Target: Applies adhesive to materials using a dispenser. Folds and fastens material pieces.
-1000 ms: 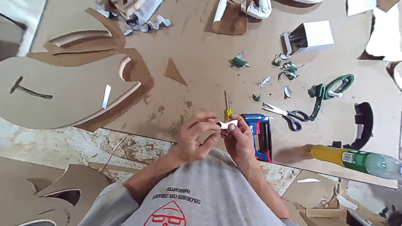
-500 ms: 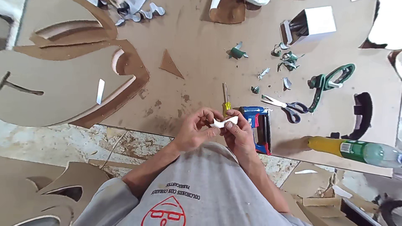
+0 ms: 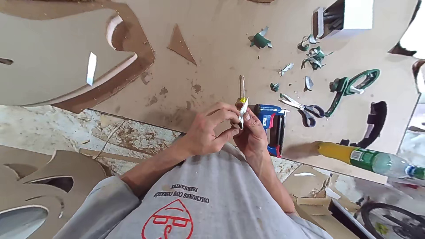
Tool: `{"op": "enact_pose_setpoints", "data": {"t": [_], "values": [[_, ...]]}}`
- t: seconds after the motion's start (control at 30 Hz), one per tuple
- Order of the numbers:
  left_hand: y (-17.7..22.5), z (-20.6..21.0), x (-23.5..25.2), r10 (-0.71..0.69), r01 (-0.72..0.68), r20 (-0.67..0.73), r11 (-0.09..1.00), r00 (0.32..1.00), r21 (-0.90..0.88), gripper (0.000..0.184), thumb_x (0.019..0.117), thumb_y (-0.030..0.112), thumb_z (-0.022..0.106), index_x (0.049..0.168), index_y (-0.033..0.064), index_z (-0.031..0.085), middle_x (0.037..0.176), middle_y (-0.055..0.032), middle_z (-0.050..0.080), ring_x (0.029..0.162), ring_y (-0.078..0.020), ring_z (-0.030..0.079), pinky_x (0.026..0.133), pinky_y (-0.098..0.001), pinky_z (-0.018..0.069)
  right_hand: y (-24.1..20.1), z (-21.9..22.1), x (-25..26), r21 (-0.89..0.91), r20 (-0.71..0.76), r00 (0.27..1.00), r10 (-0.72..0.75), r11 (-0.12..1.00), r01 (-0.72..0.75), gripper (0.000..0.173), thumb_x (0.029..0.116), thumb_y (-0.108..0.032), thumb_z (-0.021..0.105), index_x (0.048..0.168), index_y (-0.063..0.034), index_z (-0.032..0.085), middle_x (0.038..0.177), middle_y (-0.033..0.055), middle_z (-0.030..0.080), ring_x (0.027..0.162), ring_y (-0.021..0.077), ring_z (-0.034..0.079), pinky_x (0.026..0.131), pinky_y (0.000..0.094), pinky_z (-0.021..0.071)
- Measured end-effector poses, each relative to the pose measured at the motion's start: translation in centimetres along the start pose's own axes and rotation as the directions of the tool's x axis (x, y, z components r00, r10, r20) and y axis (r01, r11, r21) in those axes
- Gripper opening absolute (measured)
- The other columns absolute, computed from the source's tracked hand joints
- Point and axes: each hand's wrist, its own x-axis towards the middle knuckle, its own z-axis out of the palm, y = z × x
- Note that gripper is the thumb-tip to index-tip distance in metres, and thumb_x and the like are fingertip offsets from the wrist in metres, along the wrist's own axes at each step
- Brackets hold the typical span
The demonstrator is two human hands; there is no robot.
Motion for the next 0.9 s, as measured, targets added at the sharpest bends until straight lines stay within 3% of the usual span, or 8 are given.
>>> {"op": "enact_pose_setpoints", "data": {"t": [0.17,0.27,0.33,0.43,0.53,0.7,0.9], "values": [[-0.4,0.3,0.1,0.129,-0.124,-0.074,0.99,0.989,0.069,0.015,0.09,0.007,0.075,0.101,-0.0017,0.07,0.115,-0.0157,0.069,0.112,-0.0211,0.068,0.094,-0.0357,0.0604,0.0,-0.1,0.2,0.06,-0.024,0.999,0.04,0.997,-0.038,0.017,0.0986,-0.016,0.066,0.109,-0.0033,0.068,0.091,0.0112,0.073,0.077,0.0138,0.072,0.075,0.0279,0.0616],[-0.6,0.3,0.1,0.187,-0.177,-0.138,0.98,0.973,0.087,0.03,0.0904,0.009,0.075,0.112,0.0012,0.056,0.118,-0.0153,0.068,0.114,-0.022,0.067,0.095,-0.0381,0.0599,0.0,-0.1,0.5,0.097,-0.035,0.998,0.061,0.994,-0.057,0.017,0.1001,-0.017,0.064,0.11,-0.0036,0.068,0.09,0.0131,0.074,0.077,0.0159,0.074,0.073,0.0283,0.0621],[-0.6,0.0,0.2,0.224,-0.208,-0.185,0.973,0.957,0.102,0.028,0.0912,0.01,0.074,0.11,0.0029,0.054,0.115,-0.0149,0.067,0.112,-0.0225,0.068,0.093,-0.039,0.0612,0.0,0.1,0.7,0.11,-0.026,0.997,0.066,0.992,-0.063,0.018,0.1012,-0.018,0.062,0.112,-0.0039,0.067,0.09,0.0129,0.074,0.076,0.0158,0.073,0.07,0.027,0.0615],[-0.4,-0.3,0.3,0.283,-0.243,-0.185,0.947,0.941,0.212,0.014,0.094,0.015,0.07,0.1,0.0028,0.066,0.114,-0.0156,0.07,0.111,-0.0215,0.068,0.092,-0.0359,0.059,0.1,0.2,1.2,0.117,0.0,0.997,0.073,0.991,-0.072,0.02,0.1012,-0.02,0.063,0.113,-0.0039,0.067,0.092,0.0133,0.074,0.076,0.0161,0.073,0.07,0.0272,0.0611],[-0.3,-0.5,0.6,0.255,-0.208,-0.127,0.931,0.959,0.299,0.015,0.0942,0.017,0.07,0.097,0.0039,0.075,0.118,-0.017,0.07,0.112,-0.0222,0.067,0.093,-0.0351,0.0574,0.3,0.4,1.7,0.083,0.006,0.998,0.065,0.994,-0.066,0.018,0.0992,-0.019,0.066,0.109,-0.0043,0.069,0.09,0.0116,0.074,0.077,0.015,0.073,0.073,0.0292,0.0615],[-0.5,-0.7,0.8,0.123,-0.067,-0.142,0.937,0.982,0.344,0.015,0.0924,0.02,0.071,0.093,0.0048,0.074,0.122,-0.0176,0.069,0.11,-0.0231,0.068,0.09,-0.0349,0.0591,0.5,0.9,2.1,0.042,-0.021,0.999,0.041,0.998,-0.04,0.017,0.0983,-0.018,0.067,0.109,-0.0044,0.067,0.089,0.0117,0.073,0.076,0.0156,0.073,0.073,0.0296,0.0622],[-1.0,-0.6,0.8,0.205,-0.144,-0.093,0.885,0.974,0.443,0.013,0.0958,0.016,0.07,0.101,0.0088,0.079,0.116,-0.0134,0.073,0.109,-0.0231,0.07,0.091,-0.0362,0.0586,0.5,0.9,2.3,-0.041,-0.083,0.997,0.001,0.999,-0.004,0.011,0.1012,-0.015,0.062,0.107,-0.0058,0.066,0.085,0.0091,0.07,0.074,0.0139,0.07,0.073,0.0307,0.0614]]}}
